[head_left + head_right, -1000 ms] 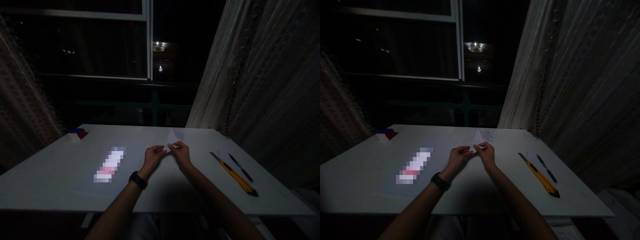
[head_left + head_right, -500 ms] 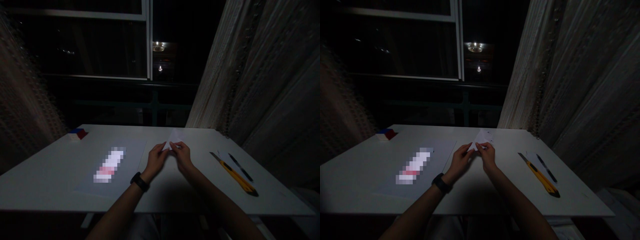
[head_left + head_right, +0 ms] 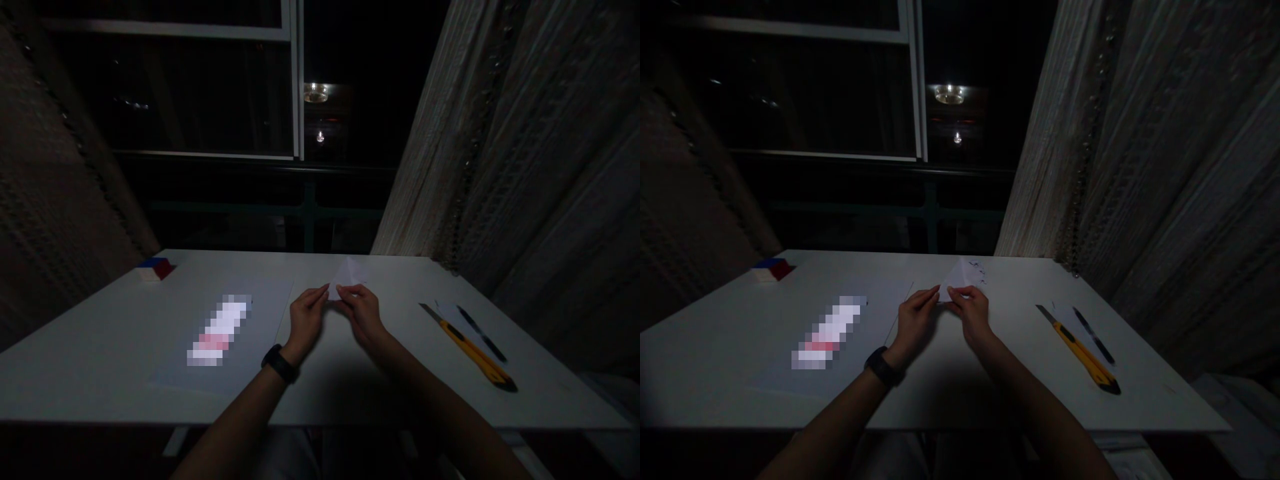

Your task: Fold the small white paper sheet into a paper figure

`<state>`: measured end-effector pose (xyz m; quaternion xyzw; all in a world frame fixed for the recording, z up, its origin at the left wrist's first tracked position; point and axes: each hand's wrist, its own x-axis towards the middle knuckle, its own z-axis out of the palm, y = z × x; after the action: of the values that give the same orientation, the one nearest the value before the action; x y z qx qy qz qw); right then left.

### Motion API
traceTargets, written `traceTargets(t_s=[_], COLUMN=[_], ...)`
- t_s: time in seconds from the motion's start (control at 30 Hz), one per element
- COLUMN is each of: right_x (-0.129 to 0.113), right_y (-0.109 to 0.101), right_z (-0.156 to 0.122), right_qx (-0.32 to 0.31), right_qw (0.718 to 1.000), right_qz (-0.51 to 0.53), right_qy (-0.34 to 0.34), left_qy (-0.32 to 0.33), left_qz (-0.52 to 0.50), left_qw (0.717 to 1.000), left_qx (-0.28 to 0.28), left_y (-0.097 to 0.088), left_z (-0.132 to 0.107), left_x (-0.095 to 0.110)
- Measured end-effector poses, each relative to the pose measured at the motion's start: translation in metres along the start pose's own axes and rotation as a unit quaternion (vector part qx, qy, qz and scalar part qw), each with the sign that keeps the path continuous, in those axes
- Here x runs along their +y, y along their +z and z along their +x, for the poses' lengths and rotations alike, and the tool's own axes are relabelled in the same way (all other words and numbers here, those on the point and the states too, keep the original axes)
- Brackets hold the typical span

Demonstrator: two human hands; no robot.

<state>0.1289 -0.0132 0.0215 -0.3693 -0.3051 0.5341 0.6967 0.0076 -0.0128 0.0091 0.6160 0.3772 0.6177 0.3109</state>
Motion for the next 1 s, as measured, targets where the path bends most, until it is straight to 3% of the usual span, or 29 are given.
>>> traceTargets(t_s=[0.3,0.63,1.0], right_x=[0.002,0.005,0.005], right_y=[0.003,0.008,0.010], right_z=[0.000,-0.006,-0.007], right_qx=[0.029,0.007,0.014], right_qw=[0.999,1.000,0.997], right_qz=[-0.008,-0.016,-0.051], right_qy=[-0.016,-0.015,-0.062], left_qy=[0.032,0.051,0.053], left_qz=[0.034,0.055,0.036], left_qw=[0.999,0.997,0.998], left_qx=[-0.014,0.005,0.019], left_y=[0.002,0.001,0.002], left_z=[-0.001,-0.002,-0.003], left_x=[0.001,0.002,0.000])
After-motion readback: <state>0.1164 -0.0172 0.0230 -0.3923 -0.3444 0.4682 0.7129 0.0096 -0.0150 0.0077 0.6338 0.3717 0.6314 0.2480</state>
